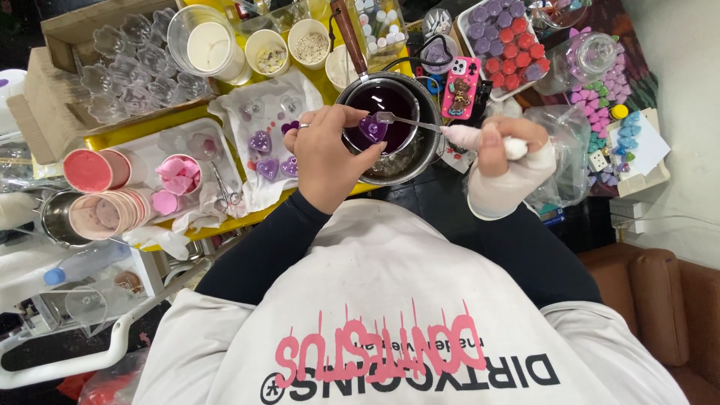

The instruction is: Decorate heart-shaped wax pieces with beads and apply liquid dye using a pipette.

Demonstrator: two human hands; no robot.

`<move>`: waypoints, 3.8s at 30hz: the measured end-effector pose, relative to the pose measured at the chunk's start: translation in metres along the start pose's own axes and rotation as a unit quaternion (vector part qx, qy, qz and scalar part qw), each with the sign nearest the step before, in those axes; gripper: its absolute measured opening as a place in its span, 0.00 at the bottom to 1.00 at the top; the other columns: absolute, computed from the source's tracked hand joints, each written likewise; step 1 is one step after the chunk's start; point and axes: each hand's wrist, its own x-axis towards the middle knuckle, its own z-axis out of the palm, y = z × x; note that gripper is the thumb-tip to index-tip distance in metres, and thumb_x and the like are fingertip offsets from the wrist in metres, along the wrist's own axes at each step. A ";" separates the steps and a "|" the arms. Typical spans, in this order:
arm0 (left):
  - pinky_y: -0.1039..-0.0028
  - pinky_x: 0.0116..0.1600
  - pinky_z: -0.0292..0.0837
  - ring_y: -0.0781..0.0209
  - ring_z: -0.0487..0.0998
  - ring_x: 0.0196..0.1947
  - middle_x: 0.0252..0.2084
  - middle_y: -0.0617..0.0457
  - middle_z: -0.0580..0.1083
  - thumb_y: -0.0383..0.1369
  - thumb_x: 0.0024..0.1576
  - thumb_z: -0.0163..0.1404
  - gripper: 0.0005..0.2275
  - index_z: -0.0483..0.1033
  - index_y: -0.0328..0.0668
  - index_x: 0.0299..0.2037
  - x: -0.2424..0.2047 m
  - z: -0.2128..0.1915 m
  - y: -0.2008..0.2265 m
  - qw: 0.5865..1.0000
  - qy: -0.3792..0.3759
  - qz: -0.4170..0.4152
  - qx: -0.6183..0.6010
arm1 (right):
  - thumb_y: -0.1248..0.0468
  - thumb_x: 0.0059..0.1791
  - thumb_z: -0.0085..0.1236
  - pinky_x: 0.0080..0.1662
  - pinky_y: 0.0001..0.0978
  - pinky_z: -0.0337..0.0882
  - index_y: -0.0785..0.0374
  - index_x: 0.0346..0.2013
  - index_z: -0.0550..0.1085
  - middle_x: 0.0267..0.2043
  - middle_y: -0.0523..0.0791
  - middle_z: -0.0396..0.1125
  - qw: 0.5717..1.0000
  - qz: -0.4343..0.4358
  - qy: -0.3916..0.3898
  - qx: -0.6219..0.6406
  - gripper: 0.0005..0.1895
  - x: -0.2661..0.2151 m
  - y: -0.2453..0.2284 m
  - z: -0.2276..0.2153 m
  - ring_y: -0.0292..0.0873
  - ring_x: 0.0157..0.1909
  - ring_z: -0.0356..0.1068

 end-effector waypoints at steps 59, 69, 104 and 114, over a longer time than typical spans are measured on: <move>0.63 0.50 0.51 0.62 0.75 0.45 0.39 0.62 0.79 0.38 0.44 0.69 0.18 0.78 0.48 0.43 -0.007 -0.013 0.001 1.000 -0.016 -0.015 0.014 | 0.68 0.59 0.53 0.27 0.22 0.59 0.63 0.46 0.68 0.31 0.51 0.73 0.990 0.116 0.068 0.049 0.03 0.003 0.022 -0.014 0.39 0.28 0.73; 0.63 0.50 0.51 0.62 0.74 0.45 0.39 0.61 0.78 0.39 0.43 0.69 0.19 0.78 0.48 0.42 -0.009 -0.013 0.003 1.000 -0.023 -0.009 0.009 | 0.79 0.51 0.53 0.33 0.33 0.65 0.67 0.41 0.67 0.31 0.45 0.65 0.978 -0.183 -0.083 -0.056 0.08 -0.015 0.030 -0.032 0.39 0.22 0.62; 0.64 0.49 0.52 0.60 0.75 0.47 0.41 0.62 0.79 0.39 0.45 0.69 0.17 0.79 0.49 0.42 -0.028 -0.026 -0.013 0.998 0.028 -0.028 0.041 | 0.68 0.56 0.51 0.32 0.32 0.74 0.65 0.42 0.67 0.28 0.54 0.74 0.971 0.198 0.078 0.106 0.04 0.006 0.100 -0.010 0.48 0.29 0.76; 0.62 0.51 0.51 0.61 0.74 0.46 0.39 0.61 0.78 0.40 0.45 0.68 0.18 0.78 0.47 0.42 -0.021 -0.012 -0.010 1.000 0.008 -0.022 0.020 | 0.68 0.57 0.53 0.27 0.26 0.58 0.64 0.43 0.69 0.29 0.56 0.76 0.977 0.171 0.099 0.081 0.03 0.021 0.071 -0.024 0.38 0.20 0.63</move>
